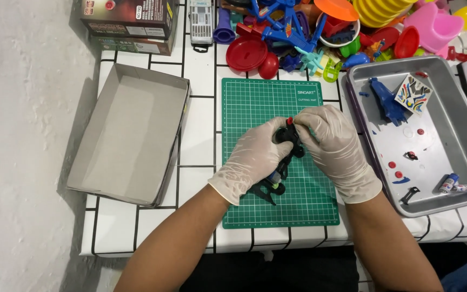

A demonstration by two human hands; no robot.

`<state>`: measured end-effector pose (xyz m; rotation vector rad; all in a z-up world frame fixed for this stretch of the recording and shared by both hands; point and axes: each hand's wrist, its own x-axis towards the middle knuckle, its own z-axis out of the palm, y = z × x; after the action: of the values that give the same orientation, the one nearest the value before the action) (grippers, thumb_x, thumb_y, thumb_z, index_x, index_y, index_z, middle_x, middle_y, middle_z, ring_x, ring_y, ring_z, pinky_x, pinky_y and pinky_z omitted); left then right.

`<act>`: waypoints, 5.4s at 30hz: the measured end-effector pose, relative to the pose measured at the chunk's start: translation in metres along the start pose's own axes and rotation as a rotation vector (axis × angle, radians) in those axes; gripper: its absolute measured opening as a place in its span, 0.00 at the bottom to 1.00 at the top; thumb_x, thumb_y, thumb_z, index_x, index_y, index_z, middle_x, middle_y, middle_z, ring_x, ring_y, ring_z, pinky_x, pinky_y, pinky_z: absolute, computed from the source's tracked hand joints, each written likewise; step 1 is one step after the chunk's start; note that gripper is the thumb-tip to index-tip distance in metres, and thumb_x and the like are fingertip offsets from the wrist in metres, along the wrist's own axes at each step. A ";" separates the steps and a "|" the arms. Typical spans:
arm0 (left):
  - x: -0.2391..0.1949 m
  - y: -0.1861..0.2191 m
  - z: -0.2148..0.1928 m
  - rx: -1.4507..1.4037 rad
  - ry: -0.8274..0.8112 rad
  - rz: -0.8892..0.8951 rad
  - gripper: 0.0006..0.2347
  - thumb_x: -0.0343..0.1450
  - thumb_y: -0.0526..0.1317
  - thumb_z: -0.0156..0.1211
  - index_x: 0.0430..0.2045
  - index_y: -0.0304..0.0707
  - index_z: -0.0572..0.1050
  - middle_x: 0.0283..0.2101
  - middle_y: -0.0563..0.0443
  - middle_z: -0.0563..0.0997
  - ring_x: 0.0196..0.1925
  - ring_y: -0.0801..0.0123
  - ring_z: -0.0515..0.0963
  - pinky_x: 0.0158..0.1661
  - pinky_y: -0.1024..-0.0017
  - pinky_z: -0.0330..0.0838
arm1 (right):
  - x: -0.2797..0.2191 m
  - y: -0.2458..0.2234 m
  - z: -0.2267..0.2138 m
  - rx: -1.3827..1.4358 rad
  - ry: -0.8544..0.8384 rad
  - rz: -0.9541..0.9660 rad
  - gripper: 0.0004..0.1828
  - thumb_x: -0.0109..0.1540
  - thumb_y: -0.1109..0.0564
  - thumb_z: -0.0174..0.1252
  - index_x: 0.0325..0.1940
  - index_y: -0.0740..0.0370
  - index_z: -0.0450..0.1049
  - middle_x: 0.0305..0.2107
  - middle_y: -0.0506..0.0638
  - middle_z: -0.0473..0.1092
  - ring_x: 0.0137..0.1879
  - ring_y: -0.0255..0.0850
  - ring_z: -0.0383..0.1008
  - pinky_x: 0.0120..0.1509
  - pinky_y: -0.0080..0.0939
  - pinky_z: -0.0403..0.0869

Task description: The person assembles a small black toy vehicle chassis on a green cutting mat. They attach red wheels to the axles and use a blue screwdriver to tighten the screws, securing the wheels in place.

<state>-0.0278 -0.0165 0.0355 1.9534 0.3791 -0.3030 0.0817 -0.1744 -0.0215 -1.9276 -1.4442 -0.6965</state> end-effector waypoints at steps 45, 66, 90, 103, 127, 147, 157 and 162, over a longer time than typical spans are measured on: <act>0.013 -0.015 0.007 0.043 0.022 0.065 0.20 0.68 0.47 0.58 0.56 0.58 0.72 0.54 0.47 0.82 0.62 0.52 0.78 0.60 0.55 0.72 | 0.000 0.003 0.003 0.020 -0.040 0.048 0.03 0.65 0.68 0.66 0.40 0.64 0.78 0.35 0.52 0.75 0.42 0.52 0.77 0.48 0.51 0.77; 0.019 -0.019 0.009 0.037 0.021 0.064 0.19 0.69 0.48 0.57 0.56 0.58 0.72 0.54 0.48 0.82 0.61 0.52 0.78 0.60 0.54 0.71 | -0.002 0.000 0.005 0.040 -0.019 0.091 0.03 0.66 0.66 0.67 0.43 0.64 0.80 0.35 0.52 0.76 0.41 0.52 0.77 0.47 0.50 0.76; 0.018 -0.016 0.007 0.039 0.017 0.072 0.20 0.68 0.46 0.58 0.56 0.57 0.72 0.53 0.47 0.83 0.61 0.51 0.78 0.59 0.54 0.72 | -0.003 -0.003 -0.001 0.028 -0.045 0.121 0.05 0.65 0.64 0.68 0.45 0.63 0.81 0.36 0.52 0.77 0.43 0.53 0.78 0.48 0.52 0.76; 0.013 -0.014 0.005 -0.050 0.039 0.062 0.18 0.67 0.46 0.59 0.53 0.58 0.74 0.51 0.49 0.84 0.58 0.54 0.80 0.57 0.56 0.74 | -0.003 -0.002 0.003 0.217 -0.005 0.255 0.08 0.62 0.70 0.69 0.42 0.63 0.82 0.35 0.54 0.76 0.45 0.55 0.80 0.51 0.52 0.77; 0.039 -0.035 0.017 -0.284 0.117 0.131 0.16 0.65 0.45 0.65 0.48 0.56 0.77 0.43 0.51 0.85 0.52 0.59 0.84 0.53 0.60 0.77 | 0.005 -0.012 -0.005 0.208 -0.050 0.362 0.07 0.64 0.64 0.68 0.45 0.61 0.80 0.34 0.52 0.76 0.42 0.51 0.78 0.48 0.48 0.76; 0.049 -0.038 0.023 -0.887 0.194 0.343 0.14 0.69 0.38 0.70 0.48 0.45 0.76 0.45 0.53 0.83 0.47 0.76 0.80 0.48 0.73 0.80 | -0.020 -0.041 -0.024 1.019 -0.095 1.256 0.33 0.57 0.69 0.66 0.67 0.64 0.71 0.40 0.54 0.79 0.42 0.34 0.79 0.52 0.35 0.78; 0.061 -0.050 0.041 -0.938 -0.025 0.177 0.15 0.68 0.36 0.69 0.49 0.37 0.79 0.45 0.48 0.84 0.43 0.64 0.85 0.42 0.65 0.84 | -0.023 -0.037 -0.065 0.972 -0.095 1.266 0.39 0.58 0.66 0.66 0.73 0.64 0.64 0.40 0.52 0.76 0.45 0.35 0.77 0.57 0.37 0.77; 0.058 -0.046 0.035 -1.044 0.043 0.165 0.17 0.70 0.35 0.64 0.54 0.37 0.74 0.47 0.50 0.82 0.45 0.61 0.85 0.45 0.64 0.83 | -0.050 0.007 -0.118 0.360 -0.056 1.134 0.25 0.64 0.63 0.63 0.66 0.60 0.72 0.48 0.56 0.75 0.54 0.44 0.74 0.60 0.44 0.74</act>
<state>0.0062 -0.0240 -0.0385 0.9528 0.3070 0.0591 0.0705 -0.2954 0.0199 -2.0510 -0.2798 0.1450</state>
